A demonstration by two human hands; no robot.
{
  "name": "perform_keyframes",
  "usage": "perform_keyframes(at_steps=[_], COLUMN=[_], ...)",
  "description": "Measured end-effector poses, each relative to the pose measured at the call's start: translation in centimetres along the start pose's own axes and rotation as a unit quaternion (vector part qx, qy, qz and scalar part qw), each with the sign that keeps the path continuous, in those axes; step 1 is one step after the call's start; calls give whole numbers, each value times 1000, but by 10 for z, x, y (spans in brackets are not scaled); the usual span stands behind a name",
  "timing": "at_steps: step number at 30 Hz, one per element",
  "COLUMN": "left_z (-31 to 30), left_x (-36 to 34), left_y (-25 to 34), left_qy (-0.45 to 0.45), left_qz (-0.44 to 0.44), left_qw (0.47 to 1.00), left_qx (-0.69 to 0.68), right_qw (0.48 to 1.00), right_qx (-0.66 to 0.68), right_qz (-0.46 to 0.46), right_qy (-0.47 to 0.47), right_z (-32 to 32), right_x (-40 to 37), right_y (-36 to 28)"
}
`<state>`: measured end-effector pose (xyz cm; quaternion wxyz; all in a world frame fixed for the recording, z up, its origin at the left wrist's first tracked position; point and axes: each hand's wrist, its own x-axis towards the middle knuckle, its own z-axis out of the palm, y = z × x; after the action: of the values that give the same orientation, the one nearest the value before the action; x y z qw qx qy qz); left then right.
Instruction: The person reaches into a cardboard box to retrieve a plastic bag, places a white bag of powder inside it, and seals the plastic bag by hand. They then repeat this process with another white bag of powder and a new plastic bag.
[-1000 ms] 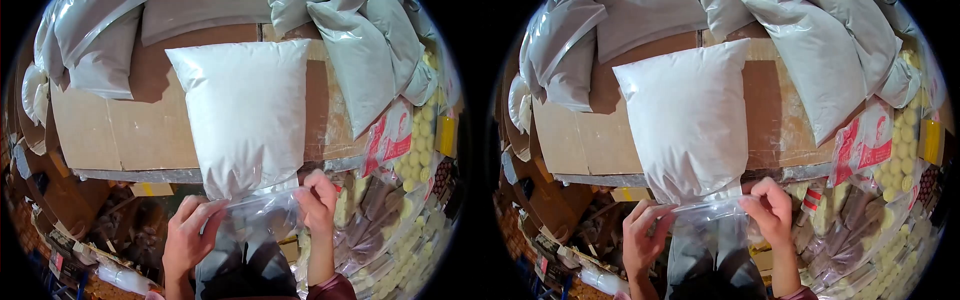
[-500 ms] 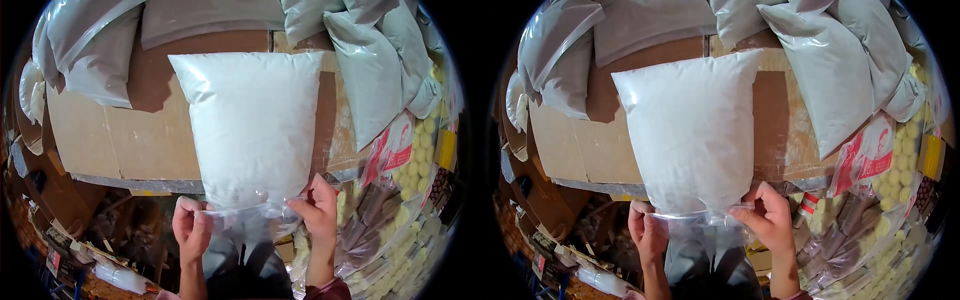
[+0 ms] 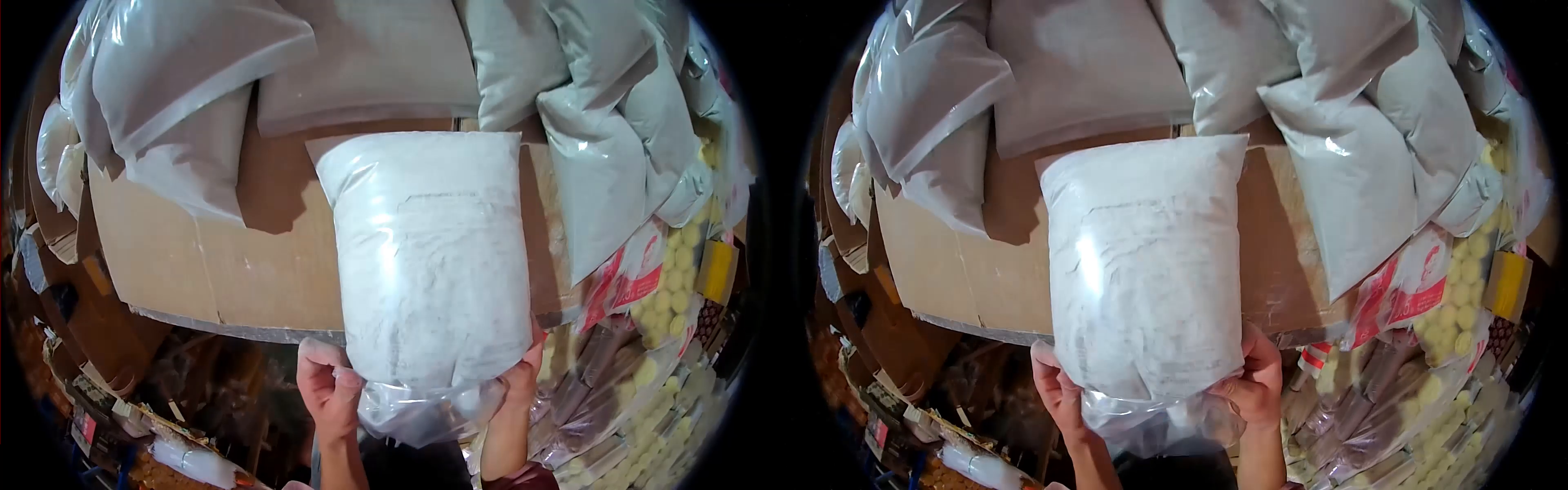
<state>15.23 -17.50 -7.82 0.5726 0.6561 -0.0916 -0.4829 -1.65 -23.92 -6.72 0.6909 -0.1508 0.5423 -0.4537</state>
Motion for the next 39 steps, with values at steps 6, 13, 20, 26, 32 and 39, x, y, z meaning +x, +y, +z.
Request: perform_keyframes(at_steps=[6,13,20,26,32,39], left_z=[15,7,34,54,53,40], left_x=[57,100,87,72,62,71], left_y=[24,75,70,51,44,33], left_qy=[-163,-317,-247,-30,-8,-112], left_qz=[16,58,254,66,-36,-74], left_qw=[976,947,923,983,993,988], left_qx=[-142,-5,151,171,109,-77], right_qw=[999,833,822,961,939,997], right_qx=[34,-408,-426,-267,-315,17], right_qz=[-42,-362,-352,-59,-96,59], right_qy=[9,-89,-137,35,102,-39], right_z=[34,38,37,52,51,42], right_x=[23,45,51,62,42,67], right_y=[-26,-56,-63,-24,-21,-1])
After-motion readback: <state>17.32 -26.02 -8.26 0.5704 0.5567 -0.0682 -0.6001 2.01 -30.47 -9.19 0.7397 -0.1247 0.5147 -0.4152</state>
